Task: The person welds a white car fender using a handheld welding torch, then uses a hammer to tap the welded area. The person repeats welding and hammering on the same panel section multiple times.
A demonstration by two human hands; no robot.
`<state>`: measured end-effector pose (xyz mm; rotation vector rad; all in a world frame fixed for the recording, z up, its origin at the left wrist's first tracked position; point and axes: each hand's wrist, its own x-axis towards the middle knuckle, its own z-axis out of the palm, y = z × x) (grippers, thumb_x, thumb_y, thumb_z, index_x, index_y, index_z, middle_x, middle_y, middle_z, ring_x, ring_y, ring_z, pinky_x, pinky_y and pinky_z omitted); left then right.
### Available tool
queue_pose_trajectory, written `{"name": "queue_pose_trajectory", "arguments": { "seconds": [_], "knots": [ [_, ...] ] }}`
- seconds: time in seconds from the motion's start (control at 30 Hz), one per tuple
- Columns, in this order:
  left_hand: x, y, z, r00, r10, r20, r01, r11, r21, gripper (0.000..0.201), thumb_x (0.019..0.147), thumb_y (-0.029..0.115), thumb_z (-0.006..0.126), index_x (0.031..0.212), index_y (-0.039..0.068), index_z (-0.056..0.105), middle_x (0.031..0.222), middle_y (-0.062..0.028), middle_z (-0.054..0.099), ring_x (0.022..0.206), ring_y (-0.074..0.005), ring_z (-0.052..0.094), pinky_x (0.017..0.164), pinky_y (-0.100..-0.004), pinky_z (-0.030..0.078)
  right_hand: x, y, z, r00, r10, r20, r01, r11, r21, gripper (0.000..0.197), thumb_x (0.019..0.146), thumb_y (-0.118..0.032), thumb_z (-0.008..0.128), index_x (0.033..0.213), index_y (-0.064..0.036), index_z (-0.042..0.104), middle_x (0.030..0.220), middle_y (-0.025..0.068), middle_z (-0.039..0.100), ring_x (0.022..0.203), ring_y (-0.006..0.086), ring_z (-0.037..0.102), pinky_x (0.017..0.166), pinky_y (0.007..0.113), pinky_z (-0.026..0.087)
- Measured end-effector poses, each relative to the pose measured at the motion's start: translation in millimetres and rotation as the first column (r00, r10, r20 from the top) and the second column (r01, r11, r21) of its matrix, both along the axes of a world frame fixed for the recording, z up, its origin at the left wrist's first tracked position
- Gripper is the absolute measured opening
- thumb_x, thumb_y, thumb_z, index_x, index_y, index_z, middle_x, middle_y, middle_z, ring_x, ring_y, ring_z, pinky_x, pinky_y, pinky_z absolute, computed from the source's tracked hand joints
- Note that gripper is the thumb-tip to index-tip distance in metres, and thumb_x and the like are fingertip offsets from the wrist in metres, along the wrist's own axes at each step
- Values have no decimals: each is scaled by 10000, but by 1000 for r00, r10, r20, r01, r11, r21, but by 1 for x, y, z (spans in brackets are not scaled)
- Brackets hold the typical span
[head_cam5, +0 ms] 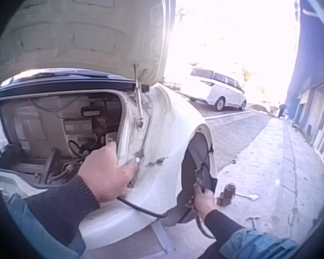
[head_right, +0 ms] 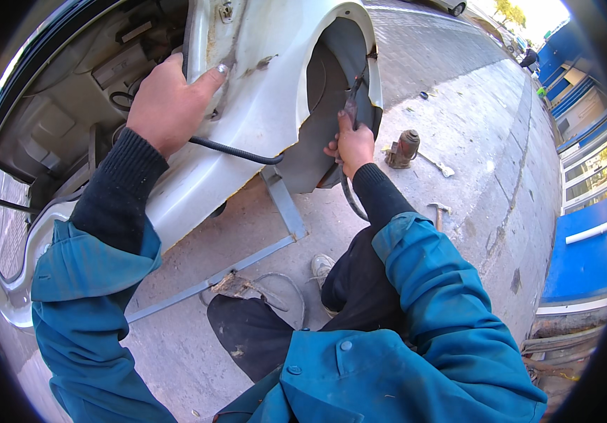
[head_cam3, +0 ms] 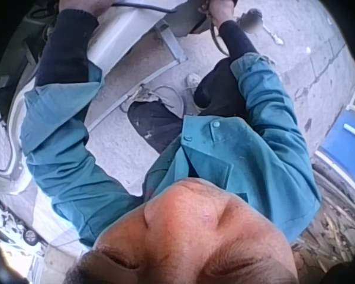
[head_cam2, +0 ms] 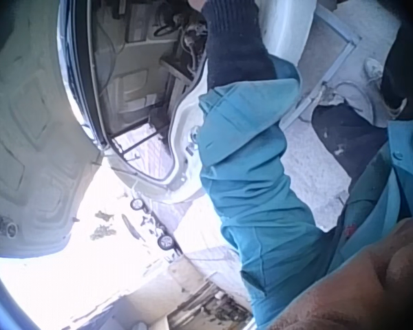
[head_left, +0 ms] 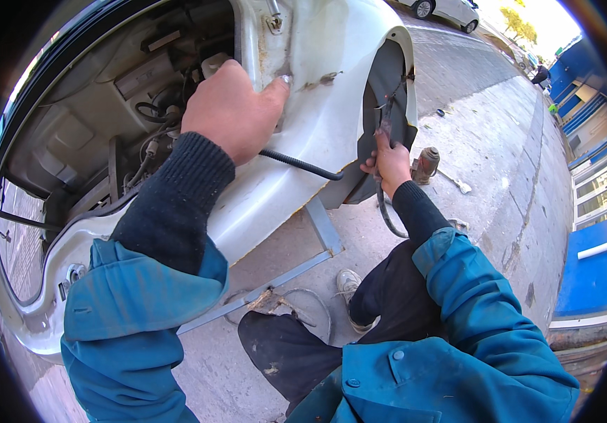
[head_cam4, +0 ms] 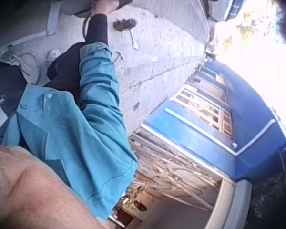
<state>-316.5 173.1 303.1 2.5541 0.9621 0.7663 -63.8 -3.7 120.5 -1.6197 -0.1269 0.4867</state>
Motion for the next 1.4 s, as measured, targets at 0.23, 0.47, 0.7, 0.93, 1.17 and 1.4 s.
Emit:
{"name": "queue_pose_trajectory", "arguments": {
  "seconds": [0.23,0.47,0.7,0.93,1.17,1.4],
  "knots": [
    [1,2,-1,1000,-13,-5,12,999,-37,666,1032,502,652,1207,-140,678,1063,-307,784,963,-409,797,877,-475,635,-17,-4,5,1000,-4,12,3,1000,22,463,1093,-426,690,1119,23,580,813,44,558,557,146,614,535,364,645],
    [1,0,1,1000,-7,-11,7,999,-41,663,1033,499,656,1207,-140,678,1063,-309,784,961,-407,798,877,-472,636,-14,-1,5,998,-23,52,24,1000,-16,457,1091,-411,687,1134,31,577,818,50,574,568,151,628,549,369,646],
    [0,0,3,1000,-21,-6,21,997,-68,645,1035,485,654,1202,-137,677,1066,-312,782,967,-411,796,883,-477,633,-25,-4,-2,999,6,-39,-8,998,-55,453,1088,-474,685,1137,-39,567,872,31,564,586,151,655,465,311,568],
    [1,-1,3,1000,-5,-17,4,999,-46,656,1033,494,655,1202,-139,673,1072,-316,779,973,-414,794,893,-480,630,-15,3,-3,998,-51,30,51,999,14,510,1076,-433,711,1202,40,572,867,66,590,622,163,652,545,346,628],
    [0,-1,4,1000,4,-18,-5,999,-36,667,1030,498,663,1202,-146,674,1066,-313,781,964,-404,797,890,-471,632,-13,9,-2,997,-56,60,58,998,-27,501,1058,-424,749,1245,5,571,888,48,566,653,140,643,580,354,662],
    [0,0,3,1000,-23,-5,22,998,-64,668,1032,503,667,1201,-143,675,1061,-307,783,960,-398,799,889,-465,633,-13,12,-4,993,-65,96,71,996,-59,531,1052,-426,757,1272,12,554,895,54,572,648,142,641,586,358,663]
  ]
}}
